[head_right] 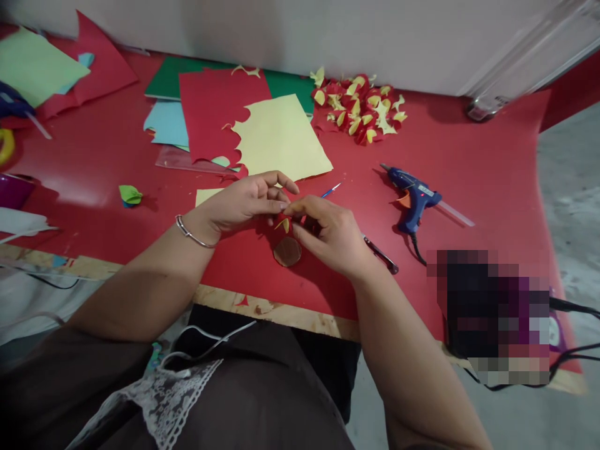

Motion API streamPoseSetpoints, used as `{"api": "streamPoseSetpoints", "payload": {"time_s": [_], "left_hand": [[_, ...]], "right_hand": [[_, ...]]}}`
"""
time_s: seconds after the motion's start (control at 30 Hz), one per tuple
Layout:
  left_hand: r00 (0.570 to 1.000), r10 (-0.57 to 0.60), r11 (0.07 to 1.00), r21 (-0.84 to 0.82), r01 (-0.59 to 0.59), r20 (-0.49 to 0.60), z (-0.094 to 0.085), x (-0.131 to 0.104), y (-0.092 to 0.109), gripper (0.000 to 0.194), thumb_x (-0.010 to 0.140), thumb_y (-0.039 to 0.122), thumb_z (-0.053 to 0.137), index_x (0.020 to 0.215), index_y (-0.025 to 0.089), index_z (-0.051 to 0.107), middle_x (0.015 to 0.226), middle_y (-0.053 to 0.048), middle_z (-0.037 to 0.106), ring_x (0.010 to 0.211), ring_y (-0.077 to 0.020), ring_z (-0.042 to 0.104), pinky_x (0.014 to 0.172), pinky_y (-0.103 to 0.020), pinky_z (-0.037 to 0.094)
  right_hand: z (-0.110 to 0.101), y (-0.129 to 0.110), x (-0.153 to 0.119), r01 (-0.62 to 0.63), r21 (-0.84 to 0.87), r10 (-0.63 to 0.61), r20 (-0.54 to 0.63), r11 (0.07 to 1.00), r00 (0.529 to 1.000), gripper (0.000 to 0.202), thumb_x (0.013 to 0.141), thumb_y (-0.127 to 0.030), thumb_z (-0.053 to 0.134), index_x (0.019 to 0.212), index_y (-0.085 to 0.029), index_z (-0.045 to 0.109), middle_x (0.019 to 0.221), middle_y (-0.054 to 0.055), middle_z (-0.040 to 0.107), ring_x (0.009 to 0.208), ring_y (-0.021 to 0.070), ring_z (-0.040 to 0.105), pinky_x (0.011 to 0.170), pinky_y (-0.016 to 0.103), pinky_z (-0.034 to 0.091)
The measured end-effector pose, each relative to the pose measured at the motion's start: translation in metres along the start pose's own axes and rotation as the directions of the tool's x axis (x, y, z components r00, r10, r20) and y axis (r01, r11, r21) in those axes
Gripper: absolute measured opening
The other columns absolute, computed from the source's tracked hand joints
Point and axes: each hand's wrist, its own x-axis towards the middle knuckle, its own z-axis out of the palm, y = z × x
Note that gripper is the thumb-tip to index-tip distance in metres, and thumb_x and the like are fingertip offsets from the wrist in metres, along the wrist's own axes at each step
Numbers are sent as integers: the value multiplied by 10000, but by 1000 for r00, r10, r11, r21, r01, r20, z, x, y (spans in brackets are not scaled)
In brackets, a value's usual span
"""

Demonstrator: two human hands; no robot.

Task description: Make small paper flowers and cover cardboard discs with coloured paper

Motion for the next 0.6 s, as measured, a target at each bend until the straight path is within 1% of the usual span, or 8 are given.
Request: {"api": "streamPoseSetpoints", "payload": {"time_s": [0.13,0.23,0.3,0.33,0.4,0.5,0.6], "left_hand": [[991,61,995,87,-51,-117,6,-1,-1,191,939,162,743,1105,183,651,761,11,660,621,-98,629,600,-234,514],[958,150,980,162,-112,-245,8,-6,1,177,946,212,749,1095,206,653,838,-1,663,701,-122,690,647,-254,565],[931,236,959,218,-178,-278,8,-11,4,210,922,264,801,1070,212,659,933,-20,689,779,-139,723,695,-266,585],[925,271,947,247,-207,-265,8,-13,6,237,905,294,831,1052,211,665,968,-28,701,809,-146,727,717,-272,588],[931,304,924,299,-236,-203,7,-17,9,290,868,346,880,1025,206,680,1009,-43,723,864,-162,722,764,-286,593],[949,293,914,327,-241,-120,8,-20,11,315,853,372,895,1014,199,686,1042,-58,740,911,-176,718,813,-308,598],[955,279,919,316,-235,-101,10,-19,11,287,868,344,873,1015,194,678,1054,-62,738,899,-169,717,833,-319,602]], "right_hand": [[-1,-2,1,-68,1,68,-14,998,998,136,961,-339,714,975,-219,777,857,32,779,650,142,635,634,287,505],[-2,-4,3,-132,-14,131,-58,991,990,159,946,-369,728,944,-215,765,821,29,770,625,139,600,623,290,489],[-3,-4,3,-158,-14,156,-86,987,984,149,932,-359,725,942,-213,754,822,24,770,613,132,582,613,284,477],[-3,-3,4,-168,-9,166,-100,986,981,145,928,-353,721,945,-213,752,825,21,769,610,128,577,607,279,470],[-3,-1,3,-180,7,180,-129,984,975,137,925,-339,713,954,-211,750,829,17,768,605,124,572,597,274,458],[-3,2,3,-181,20,181,-162,983,970,134,937,-340,717,954,-210,745,833,19,768,609,124,567,603,277,453],[-2,3,3,-175,19,175,-169,984,970,189,952,-404,744,947,-215,742,848,25,768,621,129,571,613,284,459]]}}
